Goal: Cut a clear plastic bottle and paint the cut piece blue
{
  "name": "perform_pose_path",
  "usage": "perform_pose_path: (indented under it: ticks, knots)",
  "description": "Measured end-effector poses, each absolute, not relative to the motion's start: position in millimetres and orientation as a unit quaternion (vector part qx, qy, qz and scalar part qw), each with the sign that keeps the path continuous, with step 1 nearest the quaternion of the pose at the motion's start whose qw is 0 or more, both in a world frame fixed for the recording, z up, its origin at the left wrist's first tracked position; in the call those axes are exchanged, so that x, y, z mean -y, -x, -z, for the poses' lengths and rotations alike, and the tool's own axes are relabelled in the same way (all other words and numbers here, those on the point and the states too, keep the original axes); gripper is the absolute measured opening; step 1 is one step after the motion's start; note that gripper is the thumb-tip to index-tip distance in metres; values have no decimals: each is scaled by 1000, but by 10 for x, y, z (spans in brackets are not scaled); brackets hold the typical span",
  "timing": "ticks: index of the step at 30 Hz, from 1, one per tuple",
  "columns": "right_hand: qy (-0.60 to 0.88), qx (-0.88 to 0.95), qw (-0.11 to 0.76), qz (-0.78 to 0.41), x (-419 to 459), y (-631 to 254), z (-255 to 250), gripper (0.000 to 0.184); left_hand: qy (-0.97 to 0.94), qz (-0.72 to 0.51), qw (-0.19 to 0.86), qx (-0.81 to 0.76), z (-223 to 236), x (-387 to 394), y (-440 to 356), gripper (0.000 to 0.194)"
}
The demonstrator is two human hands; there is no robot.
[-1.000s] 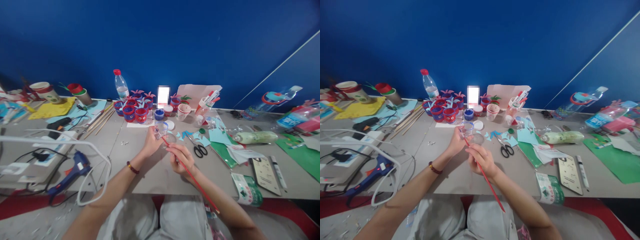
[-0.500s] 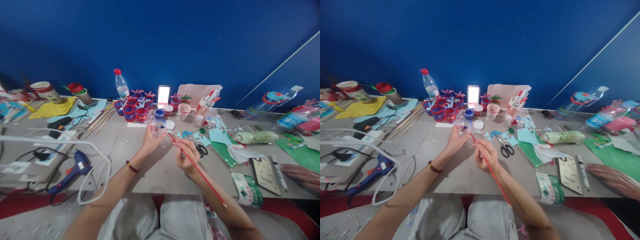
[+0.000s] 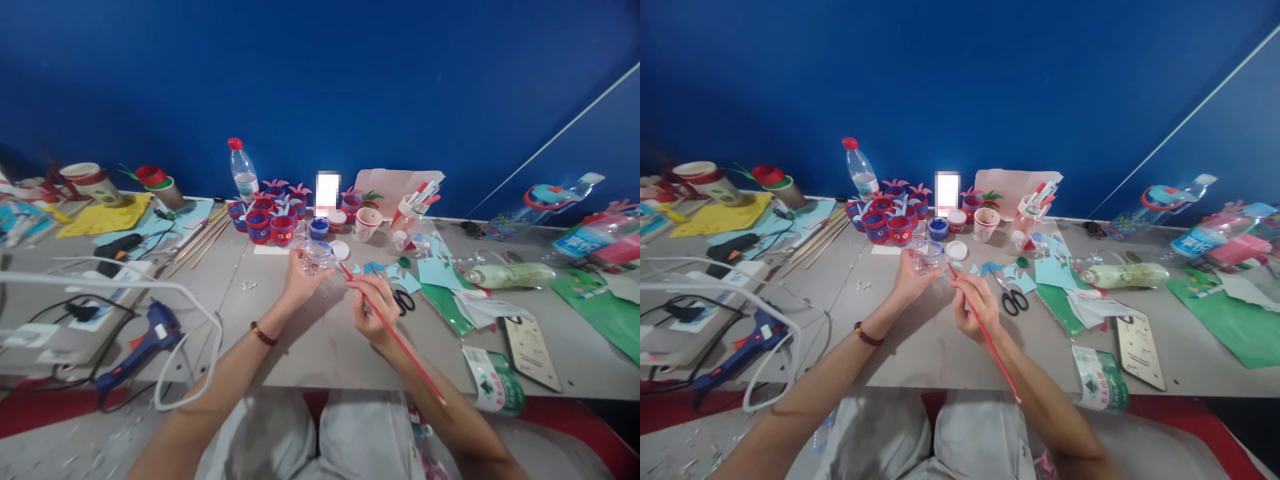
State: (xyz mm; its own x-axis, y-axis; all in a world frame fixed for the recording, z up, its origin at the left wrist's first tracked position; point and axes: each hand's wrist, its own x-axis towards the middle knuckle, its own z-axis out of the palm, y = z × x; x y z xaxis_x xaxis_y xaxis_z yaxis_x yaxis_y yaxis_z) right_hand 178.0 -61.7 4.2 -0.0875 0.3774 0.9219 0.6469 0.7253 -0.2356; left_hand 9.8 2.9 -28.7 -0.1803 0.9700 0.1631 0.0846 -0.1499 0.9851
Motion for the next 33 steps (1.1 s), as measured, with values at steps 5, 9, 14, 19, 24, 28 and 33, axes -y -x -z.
perform_pose_path:
  ticks: [5,9,14,19,24,28,33]
  knots:
    - [340,738,570,122,657,-1737,-38,27,-515,-538,377,-551,237,6,-93,67]
    - [327,752,559,125,682,-1724,-18,28,-521,-522,360,-572,164,51,-98,64]
    - [306,768,542,148,704,-1719,-22,29,-543,-513,330,-577,108,87,-96,64]
    - [306,771,531,176,722,-1712,-43,30,-561,-517,302,-572,122,89,-73,64]
    - [294,773,530,185,729,-1701,-55,32,-569,-533,284,-558,134,91,-55,62]
    - [299,772,535,170,732,-1699,-48,37,-575,-536,272,-555,122,90,-51,61]
    - [294,776,532,171,745,-1696,-61,37,-582,-529,258,-562,113,83,-48,61]
